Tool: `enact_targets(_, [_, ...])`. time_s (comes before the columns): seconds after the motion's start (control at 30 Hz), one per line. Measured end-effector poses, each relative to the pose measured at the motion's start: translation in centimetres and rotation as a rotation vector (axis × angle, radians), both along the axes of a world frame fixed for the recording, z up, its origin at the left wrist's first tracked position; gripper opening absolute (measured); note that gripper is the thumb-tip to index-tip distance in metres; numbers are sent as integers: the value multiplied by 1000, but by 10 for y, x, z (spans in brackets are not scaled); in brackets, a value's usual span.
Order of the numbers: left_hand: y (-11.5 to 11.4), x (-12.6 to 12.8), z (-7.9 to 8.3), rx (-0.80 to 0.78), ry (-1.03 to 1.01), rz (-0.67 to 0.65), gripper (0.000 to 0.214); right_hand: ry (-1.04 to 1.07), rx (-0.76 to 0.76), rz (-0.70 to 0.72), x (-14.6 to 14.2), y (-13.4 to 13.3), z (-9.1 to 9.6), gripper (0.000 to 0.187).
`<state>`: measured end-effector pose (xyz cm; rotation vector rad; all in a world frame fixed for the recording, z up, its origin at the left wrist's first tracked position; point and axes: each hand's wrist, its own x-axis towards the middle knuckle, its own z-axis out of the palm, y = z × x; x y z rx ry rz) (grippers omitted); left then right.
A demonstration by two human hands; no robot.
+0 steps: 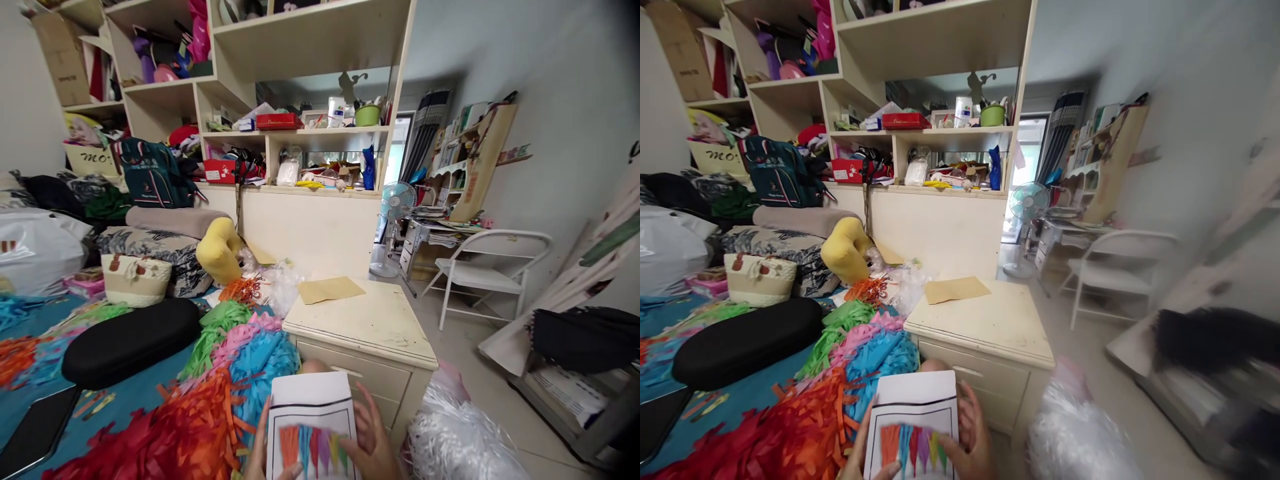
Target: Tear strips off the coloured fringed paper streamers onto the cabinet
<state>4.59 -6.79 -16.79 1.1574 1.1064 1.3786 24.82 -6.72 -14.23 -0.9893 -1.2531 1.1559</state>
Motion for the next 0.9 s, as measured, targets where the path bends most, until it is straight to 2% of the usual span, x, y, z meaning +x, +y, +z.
enact_targets(0.07, [4,3,-3,70,8,79,85,35,19,-13,-1,9,6,66])
enact_targets(0.13, [9,3,-2,89,0,166,72,46,12,-22,-2,15,13,54])
enact_targets(0.23, [20,-1,6,22,-45,175,58,36,14,-48,-4,20,22,37])
enact_targets(0.37, [33,-3,19,-24,-94,154,51,55,11,-70,-6,23,33,37])
enact_targets(0.47, [36,-3,19,-17,-113,127,48,25,-56,19,-3,27,40,62])
enact_targets(0.5, [36,-4,17,-15,-119,123,46,-6,-75,44,-1,28,41,62])
enact_targets(0.67, [30,-5,11,23,-169,129,40,-103,5,52,7,29,47,35])
enact_targets(0.73, [28,-4,21,52,-214,88,42,-112,52,62,7,26,51,29])
enact_targets(0.8, [26,-1,37,88,-210,-38,46,-116,81,67,5,23,56,24])
enact_targets(0.9, [24,1,61,139,-3,-205,50,-125,102,66,-1,16,62,22])
